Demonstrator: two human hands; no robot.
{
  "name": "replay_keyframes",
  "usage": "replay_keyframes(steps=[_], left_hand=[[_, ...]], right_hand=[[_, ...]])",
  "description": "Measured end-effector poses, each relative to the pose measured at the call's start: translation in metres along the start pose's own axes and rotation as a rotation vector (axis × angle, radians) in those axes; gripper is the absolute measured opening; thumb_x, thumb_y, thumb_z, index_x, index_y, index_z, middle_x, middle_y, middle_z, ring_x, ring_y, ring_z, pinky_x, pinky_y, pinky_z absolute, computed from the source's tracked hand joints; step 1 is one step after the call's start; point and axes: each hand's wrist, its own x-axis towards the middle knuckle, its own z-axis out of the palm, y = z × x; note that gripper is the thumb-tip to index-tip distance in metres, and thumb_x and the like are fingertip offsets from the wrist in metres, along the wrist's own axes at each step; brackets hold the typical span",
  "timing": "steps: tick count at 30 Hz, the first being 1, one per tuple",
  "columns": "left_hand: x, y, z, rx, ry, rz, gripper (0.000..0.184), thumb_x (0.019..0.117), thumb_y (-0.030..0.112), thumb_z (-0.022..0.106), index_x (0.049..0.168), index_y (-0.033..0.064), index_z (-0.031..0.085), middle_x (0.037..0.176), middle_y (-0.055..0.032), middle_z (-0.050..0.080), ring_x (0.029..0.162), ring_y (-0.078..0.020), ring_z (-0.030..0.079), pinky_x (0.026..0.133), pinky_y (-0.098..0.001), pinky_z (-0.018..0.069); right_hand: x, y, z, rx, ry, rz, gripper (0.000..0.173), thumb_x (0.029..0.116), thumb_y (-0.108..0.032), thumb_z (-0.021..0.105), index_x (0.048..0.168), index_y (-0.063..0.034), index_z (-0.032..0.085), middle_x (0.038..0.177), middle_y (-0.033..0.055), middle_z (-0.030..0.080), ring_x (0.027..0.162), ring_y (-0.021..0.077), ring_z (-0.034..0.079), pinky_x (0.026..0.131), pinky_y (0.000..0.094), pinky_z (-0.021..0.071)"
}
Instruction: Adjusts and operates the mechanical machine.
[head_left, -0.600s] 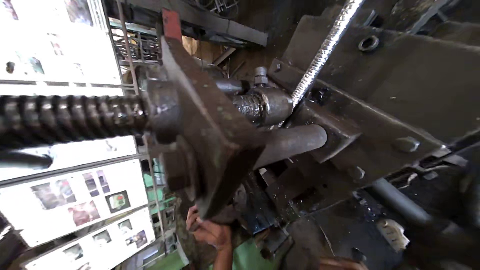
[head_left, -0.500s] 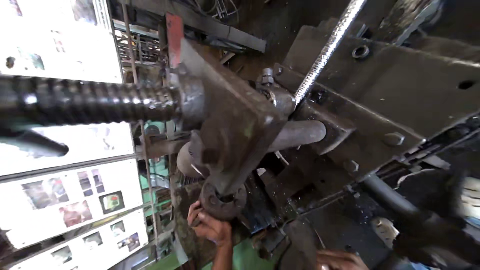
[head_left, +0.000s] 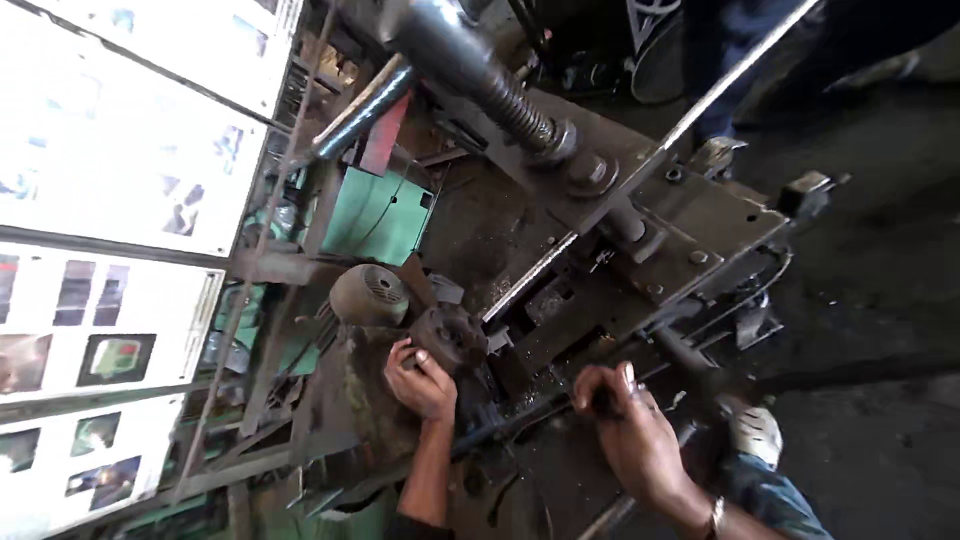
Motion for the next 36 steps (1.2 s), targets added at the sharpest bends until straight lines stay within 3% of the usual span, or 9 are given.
replay_keyframes(steps=[12,17,19,21,25,28,30,33,36], left_hand=[[0.003,0.005,-0.016,-0.097,-0.072,-0.101,0.043,0.1017,0.039,0.052,0.123,0.0029,0.062,0.131,-0.0163,0.064,0.12,-0.0337,0.063,0.103,-0.0499,0.0507],[-0.023,0.066,-0.111,-0.719,-0.31,-0.471,0.079,0.0951,0.041,0.068,0.155,0.0013,0.035,0.158,-0.0195,0.04,0.146,-0.0323,0.041,0.118,-0.051,0.0392],[-0.05,0.112,-0.166,-1.07,-0.515,-0.736,0.06,0.0923,0.034,0.074,0.139,0.0038,0.05,0.128,-0.0108,0.062,0.116,-0.0191,0.062,0.097,-0.0392,0.0564],[-0.074,0.151,-0.204,-1.27,-0.901,-0.96,0.048,0.092,0.031,0.074,0.125,0.0023,0.054,0.106,-0.0106,0.063,0.09,-0.0183,0.064,0.077,-0.0361,0.0569],[-0.096,0.205,-0.213,-1.325,-1.463,-1.44,0.062,0.0988,0.044,0.065,0.143,0.0049,0.045,0.124,-0.0172,0.059,0.108,-0.0293,0.062,0.09,-0.0471,0.054],[-0.079,0.234,-0.192,-1.519,-1.29,-1.827,0.032,0.1051,0.03,0.054,0.124,0.0034,0.05,0.089,-0.0141,0.062,0.07,-0.0227,0.065,0.063,-0.0362,0.059],[-0.075,0.253,-0.172,-1.614,-1.015,-1.789,0.031,0.101,0.003,0.052,0.129,0.0071,0.042,0.083,-0.0108,0.055,0.055,-0.0181,0.056,0.05,-0.0323,0.0535],[-0.075,0.286,-0.148,-1.644,-0.73,-1.503,0.045,0.0986,-0.007,0.051,0.138,0.0084,0.035,0.095,-0.0123,0.056,0.06,-0.0175,0.057,0.052,-0.0313,0.0525],[-0.078,0.337,-0.137,-1.723,-0.652,-1.204,0.032,0.1002,-0.002,0.051,0.13,0.0041,0.04,0.099,-0.0125,0.061,0.075,-0.0209,0.065,0.068,-0.0362,0.0591]], right_hand=[[-0.084,-0.082,0.012,0.191,0.1,-0.014,0.065,0.1045,-0.064,0.033,0.068,-0.0171,0.059,0.061,-0.0025,0.052,0.058,0.0144,0.055,0.063,0.0355,0.0524],[-0.152,-0.134,0.013,0.156,-0.122,-0.265,0.069,0.0966,-0.073,0.036,0.063,-0.0174,0.061,0.058,-0.0037,0.052,0.059,0.0152,0.056,0.07,0.0391,0.0517],[-0.178,-0.147,0.013,0.038,-0.255,-0.339,0.072,0.0949,-0.078,0.033,0.064,-0.0184,0.06,0.058,-0.0041,0.051,0.065,0.0159,0.058,0.082,0.0418,0.0521],[-0.192,-0.148,0.015,-0.131,-0.398,-0.441,0.072,0.0968,-0.076,0.03,0.063,-0.0181,0.054,0.056,-0.0035,0.047,0.063,0.0162,0.055,0.082,0.0421,0.0506],[-0.197,-0.135,0.012,-0.525,-0.67,-0.483,0.065,0.1013,-0.064,0.037,0.063,-0.0138,0.052,0.061,0.0014,0.052,0.069,0.017,0.056,0.084,0.0401,0.0465],[-0.189,-0.125,-0.004,-0.648,-0.872,-0.422,0.071,0.0967,-0.07,0.039,0.063,-0.0101,0.055,0.07,0.0078,0.06,0.083,0.0238,0.06,0.091,0.0441,0.0443],[-0.177,-0.133,-0.028,-0.731,-0.942,-0.323,0.075,0.0965,-0.072,0.035,0.068,-0.0088,0.064,0.089,0.0125,0.071,0.106,0.0306,0.063,0.106,0.0515,0.0404],[-0.165,-0.157,-0.071,-0.92,-0.667,-0.166,0.056,0.1022,-0.056,0.051,0.096,-0.0049,0.073,0.127,0.0164,0.065,0.128,0.0318,0.056,0.112,0.0519,0.0441],[-0.146,-0.182,-0.111,-1.241,-0.315,0.036,0.063,0.0951,-0.039,0.072,0.144,-0.004,0.051,0.145,0.0151,0.054,0.131,0.024,0.057,0.107,0.0438,0.0541]])
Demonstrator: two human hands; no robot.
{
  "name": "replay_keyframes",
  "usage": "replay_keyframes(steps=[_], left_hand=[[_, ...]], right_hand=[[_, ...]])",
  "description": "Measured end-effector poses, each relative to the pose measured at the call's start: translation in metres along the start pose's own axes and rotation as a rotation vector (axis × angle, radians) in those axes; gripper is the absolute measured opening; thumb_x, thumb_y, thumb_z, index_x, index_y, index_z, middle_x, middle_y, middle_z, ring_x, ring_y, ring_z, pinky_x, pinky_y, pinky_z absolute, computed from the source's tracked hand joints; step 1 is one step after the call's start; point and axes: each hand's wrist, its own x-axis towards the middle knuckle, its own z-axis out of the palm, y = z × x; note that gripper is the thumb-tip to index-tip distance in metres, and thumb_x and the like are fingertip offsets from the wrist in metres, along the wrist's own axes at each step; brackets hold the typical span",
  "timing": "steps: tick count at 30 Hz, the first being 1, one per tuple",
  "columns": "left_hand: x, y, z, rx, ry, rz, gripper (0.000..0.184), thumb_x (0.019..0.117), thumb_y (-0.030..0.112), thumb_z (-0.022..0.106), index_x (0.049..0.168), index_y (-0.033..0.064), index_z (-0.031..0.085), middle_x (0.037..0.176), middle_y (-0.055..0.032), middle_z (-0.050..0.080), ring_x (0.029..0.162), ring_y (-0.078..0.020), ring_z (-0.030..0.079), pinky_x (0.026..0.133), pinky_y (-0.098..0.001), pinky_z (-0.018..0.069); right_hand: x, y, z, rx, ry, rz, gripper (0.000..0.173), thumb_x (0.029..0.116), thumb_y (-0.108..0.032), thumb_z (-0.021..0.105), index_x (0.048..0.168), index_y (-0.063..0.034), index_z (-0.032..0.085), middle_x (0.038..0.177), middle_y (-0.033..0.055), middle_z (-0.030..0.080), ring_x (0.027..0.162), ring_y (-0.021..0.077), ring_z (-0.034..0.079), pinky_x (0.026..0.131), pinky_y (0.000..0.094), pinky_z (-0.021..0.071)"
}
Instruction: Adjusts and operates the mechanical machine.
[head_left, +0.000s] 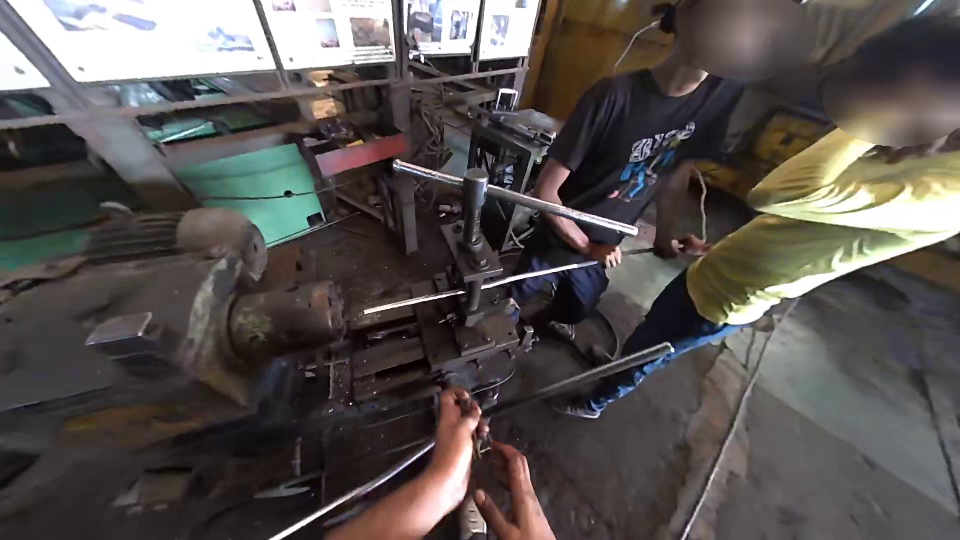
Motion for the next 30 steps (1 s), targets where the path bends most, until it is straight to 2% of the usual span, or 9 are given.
replay_keyframes(steps=[1,3,5,7,13,19,21,25,30], left_hand=[[-0.001,-0.013,0.016,0.051,-0.074,0.031,0.03,0.1006,0.0,0.051,0.129,0.0026,0.041,0.103,-0.0125,0.062,0.083,-0.0222,0.066,0.076,-0.0385,0.0599],[-0.003,-0.037,0.04,0.207,-0.241,0.036,0.032,0.1016,0.006,0.054,0.132,-0.0003,0.044,0.112,-0.014,0.062,0.101,-0.025,0.067,0.092,-0.0436,0.0592],[0.004,-0.055,0.049,0.432,-0.404,-0.039,0.034,0.099,0.011,0.057,0.131,0.0008,0.051,0.128,-0.0163,0.059,0.117,-0.0264,0.062,0.102,-0.0448,0.0541],[0.014,-0.066,0.044,0.599,-0.465,-0.18,0.036,0.0984,0.021,0.062,0.131,0.0067,0.058,0.141,-0.0167,0.054,0.127,-0.0272,0.056,0.106,-0.0463,0.0506],[-0.006,-0.067,-0.027,0.383,-0.095,-0.422,0.039,0.1054,0.028,0.055,0.135,0.0034,0.055,0.127,-0.0146,0.068,0.111,-0.0271,0.069,0.097,-0.0455,0.0568],[-0.073,-0.067,-0.116,0.273,0.452,-0.418,0.034,0.1077,0.021,0.048,0.133,-0.0009,0.054,0.121,-0.0173,0.068,0.1,-0.0262,0.071,0.088,-0.0439,0.0589],[-0.09,-0.068,-0.13,0.231,0.588,-0.429,0.035,0.1078,0.022,0.048,0.134,-0.001,0.052,0.12,-0.0173,0.068,0.099,-0.0255,0.07,0.087,-0.0438,0.0585],[-0.098,-0.059,-0.134,0.191,0.64,-0.437,0.034,0.1093,0.023,0.045,0.135,0.0012,0.051,0.12,-0.0159,0.068,0.099,-0.0249,0.071,0.086,-0.0433,0.0591],[-0.097,-0.052,-0.135,0.321,0.572,-0.253,0.031,0.1076,0.022,0.05,0.129,-0.0007,0.056,0.117,-0.0155,0.07,0.1,-0.0255,0.071,0.087,-0.0428,0.0601]], right_hand=[[0.001,0.013,-0.013,-0.02,-0.013,0.064,0.063,0.0982,-0.034,0.069,0.149,-0.0033,0.047,0.14,0.0138,0.059,0.124,0.0203,0.063,0.104,0.0422,0.0562],[0.004,0.041,-0.034,0.024,0.009,0.085,0.035,0.1046,-0.018,0.057,0.135,0.0001,0.058,0.11,0.0085,0.074,0.096,0.0141,0.073,0.09,0.0387,0.0615],[0.007,0.074,-0.049,0.096,0.106,0.132,0.027,0.106,-0.012,0.049,0.12,0.004,0.066,0.087,0.0073,0.073,0.076,0.0129,0.071,0.076,0.0366,0.0625],[0.009,0.119,-0.063,0.089,0.172,0.22,0.027,0.1059,-0.013,0.049,0.114,0.0038,0.067,0.081,0.0084,0.069,0.069,0.0152,0.066,0.068,0.0374,0.0596],[0.038,0.235,-0.11,-0.082,0.166,0.383,0.027,0.1041,-0.019,0.054,0.123,-0.0048,0.067,0.095,0.0095,0.072,0.084,0.0208,0.071,0.081,0.045,0.0604],[0.136,0.243,-0.103,0.006,0.197,0.303,0.027,0.1004,-0.014,0.062,0.123,0.0007,0.067,0.11,0.0144,0.073,0.102,0.021,0.071,0.095,0.0417,0.0575],[0.163,0.246,-0.093,0.045,0.157,0.171,0.026,0.1011,-0.015,0.058,0.121,-0.0005,0.068,0.103,0.0101,0.072,0.094,0.015,0.069,0.089,0.0346,0.0578],[0.196,0.255,-0.072,0.119,0.163,0.093,0.022,0.1004,-0.013,0.059,0.115,0.0006,0.068,0.093,0.009,0.072,0.084,0.0141,0.07,0.081,0.0348,0.06],[0.22,0.256,-0.058,0.073,0.117,0.251,0.023,0.101,-0.017,0.062,0.116,-0.0013,0.07,0.101,0.0111,0.075,0.093,0.0189,0.072,0.089,0.0412,0.0594]])
